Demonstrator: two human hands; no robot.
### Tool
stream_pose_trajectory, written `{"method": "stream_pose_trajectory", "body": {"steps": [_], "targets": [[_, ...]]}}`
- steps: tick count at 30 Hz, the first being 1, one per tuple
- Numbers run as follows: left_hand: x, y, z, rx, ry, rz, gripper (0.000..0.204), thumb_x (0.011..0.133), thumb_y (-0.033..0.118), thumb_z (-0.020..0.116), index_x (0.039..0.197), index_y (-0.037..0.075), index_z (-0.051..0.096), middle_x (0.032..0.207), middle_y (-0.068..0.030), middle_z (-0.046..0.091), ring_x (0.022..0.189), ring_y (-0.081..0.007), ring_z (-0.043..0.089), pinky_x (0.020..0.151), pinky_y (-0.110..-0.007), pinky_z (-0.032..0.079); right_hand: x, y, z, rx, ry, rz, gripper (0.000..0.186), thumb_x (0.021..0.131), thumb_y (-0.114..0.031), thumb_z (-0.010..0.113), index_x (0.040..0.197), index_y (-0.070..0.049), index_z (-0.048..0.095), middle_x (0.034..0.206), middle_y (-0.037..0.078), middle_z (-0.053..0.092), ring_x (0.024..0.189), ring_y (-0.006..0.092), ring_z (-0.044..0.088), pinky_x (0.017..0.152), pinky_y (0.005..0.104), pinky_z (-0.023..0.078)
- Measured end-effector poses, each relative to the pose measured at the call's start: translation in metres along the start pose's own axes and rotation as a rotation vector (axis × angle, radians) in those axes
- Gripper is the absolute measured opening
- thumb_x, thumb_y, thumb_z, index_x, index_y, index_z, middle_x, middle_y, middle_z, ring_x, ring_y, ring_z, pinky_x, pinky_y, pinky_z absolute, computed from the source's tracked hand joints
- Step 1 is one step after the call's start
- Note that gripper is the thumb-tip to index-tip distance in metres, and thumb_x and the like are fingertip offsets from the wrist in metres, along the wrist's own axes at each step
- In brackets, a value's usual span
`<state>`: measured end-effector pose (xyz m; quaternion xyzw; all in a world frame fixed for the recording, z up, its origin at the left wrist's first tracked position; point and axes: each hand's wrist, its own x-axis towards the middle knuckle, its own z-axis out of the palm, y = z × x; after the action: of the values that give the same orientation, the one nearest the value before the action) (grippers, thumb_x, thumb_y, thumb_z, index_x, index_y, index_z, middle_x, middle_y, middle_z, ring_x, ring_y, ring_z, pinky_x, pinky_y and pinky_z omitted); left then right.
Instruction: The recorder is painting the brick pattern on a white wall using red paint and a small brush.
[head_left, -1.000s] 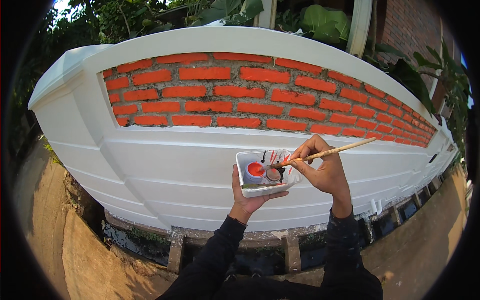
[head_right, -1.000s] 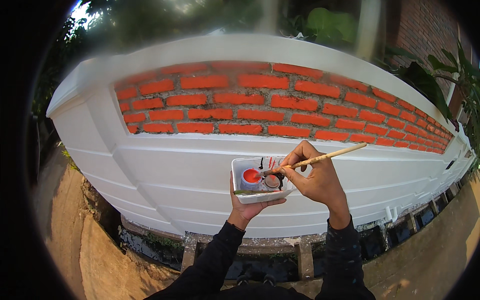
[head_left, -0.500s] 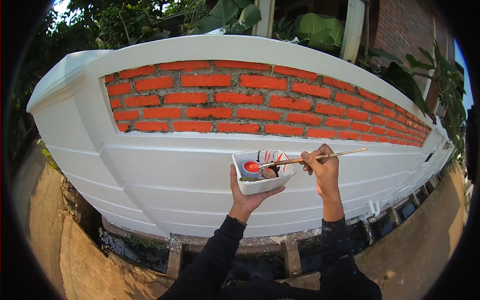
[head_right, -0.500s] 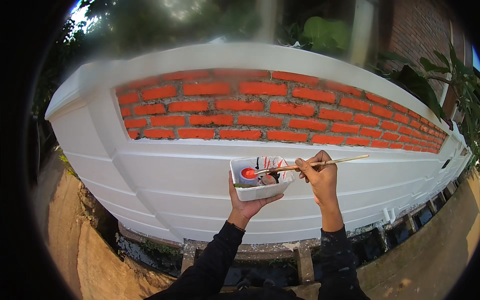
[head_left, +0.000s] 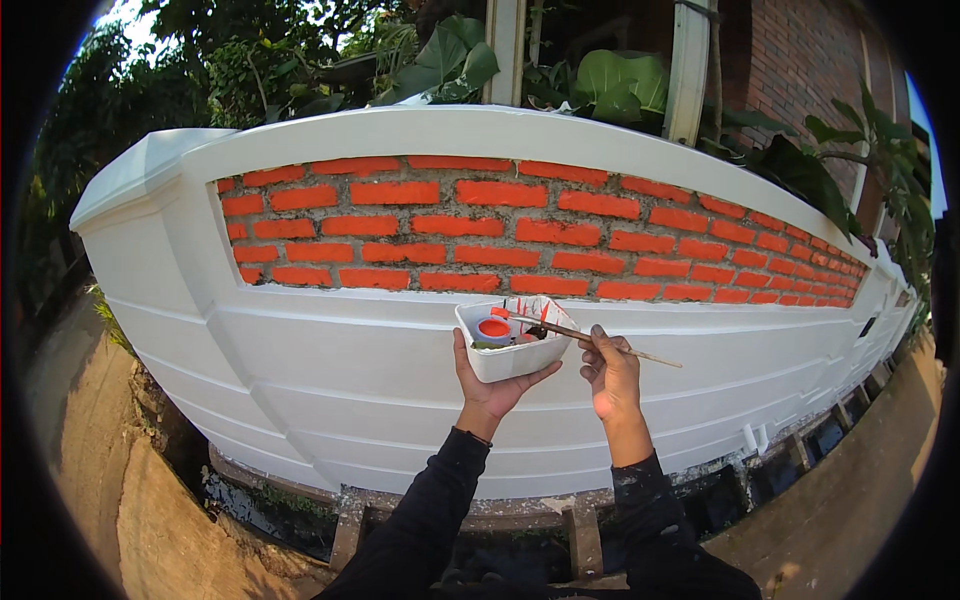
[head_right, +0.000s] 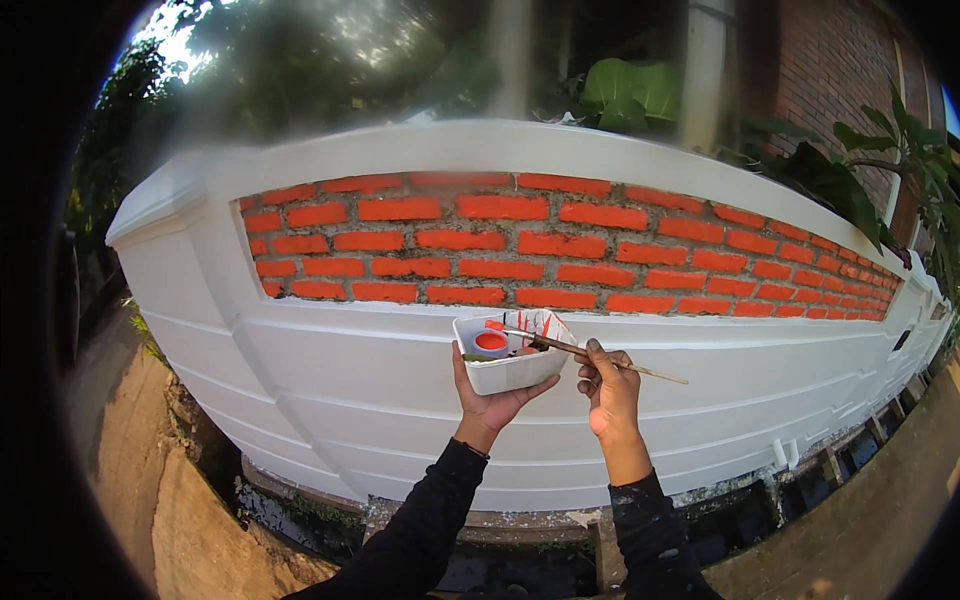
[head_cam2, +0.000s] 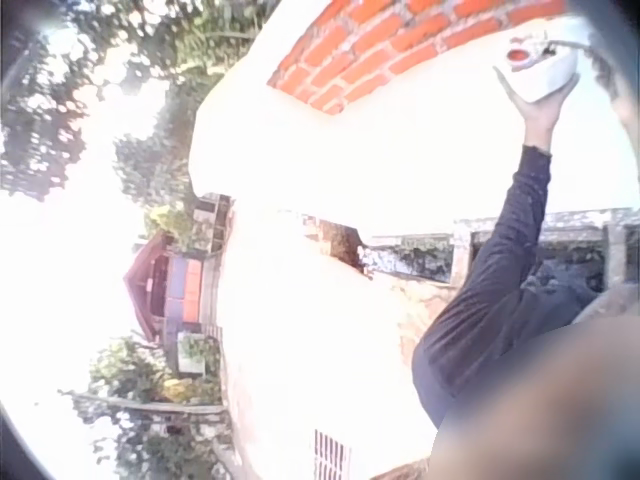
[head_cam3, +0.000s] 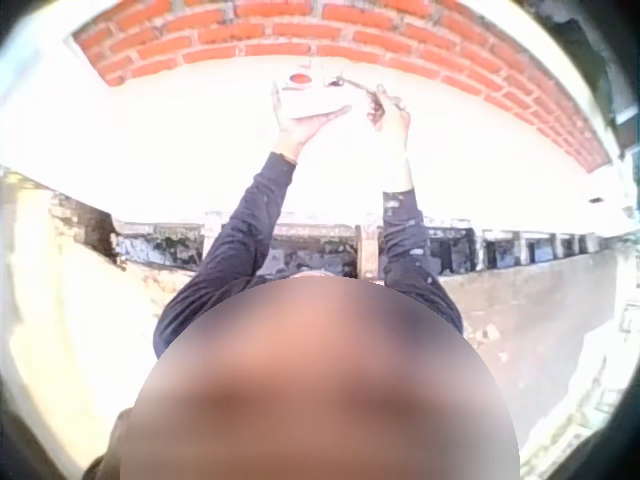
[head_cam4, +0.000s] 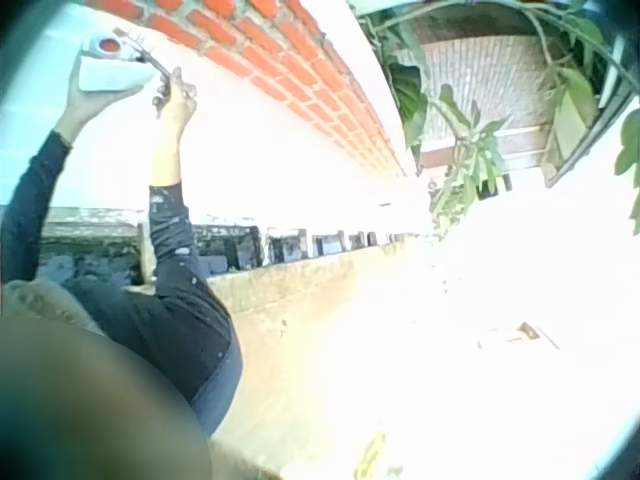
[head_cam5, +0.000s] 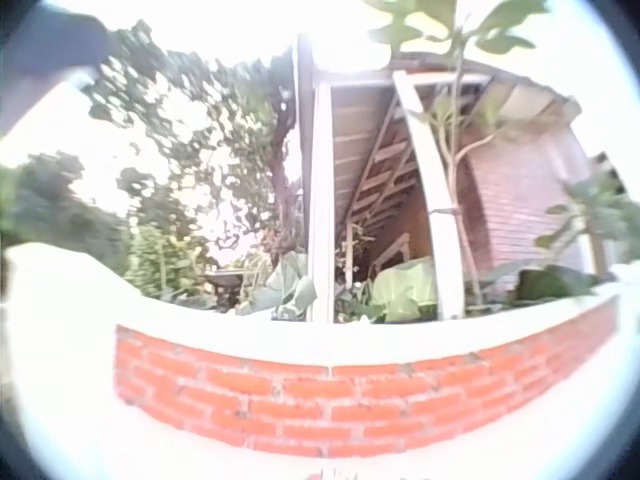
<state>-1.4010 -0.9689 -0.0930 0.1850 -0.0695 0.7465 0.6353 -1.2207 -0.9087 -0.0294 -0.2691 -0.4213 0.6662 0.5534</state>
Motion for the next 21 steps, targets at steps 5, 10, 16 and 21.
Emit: {"method": "stream_pose_trajectory", "body": {"steps": [5, 10, 16, 21], "targets": [[0.021, 0.001, 0.012, 0.008, -0.084, 0.014, 0.109, 0.086, 0.088, 0.049, 0.163, 0.014, 0.027, 0.162, -0.0237, 0.036, 0.147, -0.0539, 0.036, 0.116, -0.079, 0.030, 0.015, 0.010, 0.001, 0.346, -0.047, 0.163, 0.026, 0.093, -0.021, 0.083, 0.107, -0.008, 0.065, 0.096, 0.008, 0.073, 0.079, 0.0112, 0.064, 0.066, 0.0230, 0.051], [0.032, 0.010, 0.022, -0.026, -0.095, 0.035, 0.108, 0.086, 0.086, 0.051, 0.164, 0.015, 0.024, 0.165, -0.0235, 0.030, 0.149, -0.0542, 0.032, 0.116, -0.079, 0.030, 0.020, 0.006, 0.024, 0.632, -0.077, 0.101, 0.018, 0.099, -0.008, 0.073, 0.111, 0.003, 0.064, 0.105, 0.012, 0.072, 0.095, 0.0170, 0.071, 0.088, 0.0241, 0.062], [0.022, 0.023, 0.020, -0.022, -0.108, 0.029, 0.108, 0.086, 0.086, 0.052, 0.164, 0.017, 0.024, 0.166, -0.0225, 0.029, 0.149, -0.0537, 0.031, 0.116, -0.079, 0.030, 0.038, 0.005, 0.035, 0.643, 0.020, -0.158, 0.023, 0.096, -0.004, 0.075, 0.110, 0.001, 0.058, 0.115, 0.016, 0.070, 0.103, 0.0218, 0.071, 0.097, 0.0290, 0.061], [0.017, 0.032, 0.010, -0.041, -0.090, 0.023, 0.107, 0.086, 0.086, 0.052, 0.164, 0.016, 0.026, 0.164, -0.0225, 0.031, 0.149, -0.0534, 0.033, 0.117, -0.079, 0.030, 0.054, -0.001, 0.045, 0.489, 0.087, -0.385, 0.028, 0.094, 0.000, 0.076, 0.104, -0.004, 0.050, 0.113, 0.019, 0.069, 0.102, 0.0247, 0.072, 0.097, 0.0329, 0.063]]}}
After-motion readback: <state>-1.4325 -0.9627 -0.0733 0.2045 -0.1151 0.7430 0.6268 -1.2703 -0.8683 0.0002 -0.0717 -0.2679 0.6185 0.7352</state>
